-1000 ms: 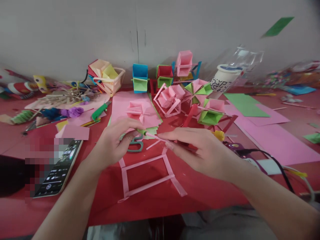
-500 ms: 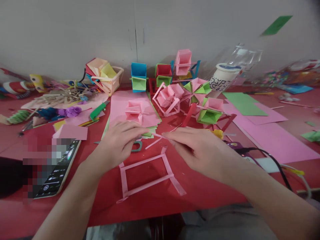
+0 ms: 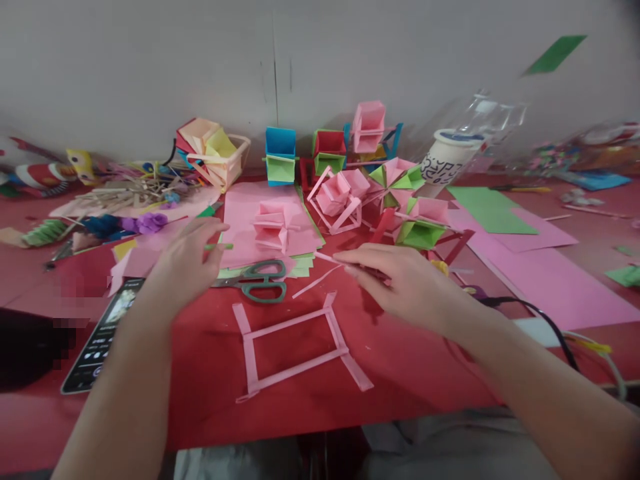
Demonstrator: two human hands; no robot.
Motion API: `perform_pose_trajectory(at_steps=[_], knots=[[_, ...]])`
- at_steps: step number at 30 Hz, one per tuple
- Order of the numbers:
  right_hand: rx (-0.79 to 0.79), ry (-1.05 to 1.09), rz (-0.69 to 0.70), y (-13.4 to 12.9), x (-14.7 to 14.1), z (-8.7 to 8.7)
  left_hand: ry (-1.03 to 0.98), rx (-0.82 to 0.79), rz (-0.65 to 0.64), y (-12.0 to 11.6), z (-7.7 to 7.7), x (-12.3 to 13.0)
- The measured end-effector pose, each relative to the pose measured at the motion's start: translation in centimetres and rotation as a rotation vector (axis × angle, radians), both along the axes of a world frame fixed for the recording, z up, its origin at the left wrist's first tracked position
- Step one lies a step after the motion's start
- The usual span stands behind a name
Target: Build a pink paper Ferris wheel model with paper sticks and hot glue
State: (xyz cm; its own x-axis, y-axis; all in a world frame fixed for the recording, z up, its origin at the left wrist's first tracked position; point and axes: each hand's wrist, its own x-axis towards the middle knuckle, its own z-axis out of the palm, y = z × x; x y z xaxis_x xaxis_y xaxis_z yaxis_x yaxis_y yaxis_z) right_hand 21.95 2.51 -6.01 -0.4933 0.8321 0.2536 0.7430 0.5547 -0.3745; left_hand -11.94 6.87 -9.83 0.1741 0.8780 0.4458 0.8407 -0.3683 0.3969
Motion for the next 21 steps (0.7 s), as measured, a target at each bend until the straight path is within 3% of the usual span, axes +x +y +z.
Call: perform_pose_trajectory(at_steps=[3, 6, 11, 21], knots=[[-0.041, 0.030, -0.003, 0.4, 0.0, -0.2, -0.169, -0.022, 0.024, 1.2, -0.9, 0.7], [-0.118, 0.055, -0.034, 0.5, -0.1, -0.2, -0.382, -0.256, 0.043, 2.0, -1.1, 2.9], [-0.296, 0.068, -0.102, 0.5, -0.6, 0.0, -0.275, -0.283, 0.088, 2.5, -0.7, 5.2], [-0.222, 0.170, -0.118, 0.8, -1.1, -0.4, -0.316, -0.304, 0.091, 2.1, -0.3, 5.8]])
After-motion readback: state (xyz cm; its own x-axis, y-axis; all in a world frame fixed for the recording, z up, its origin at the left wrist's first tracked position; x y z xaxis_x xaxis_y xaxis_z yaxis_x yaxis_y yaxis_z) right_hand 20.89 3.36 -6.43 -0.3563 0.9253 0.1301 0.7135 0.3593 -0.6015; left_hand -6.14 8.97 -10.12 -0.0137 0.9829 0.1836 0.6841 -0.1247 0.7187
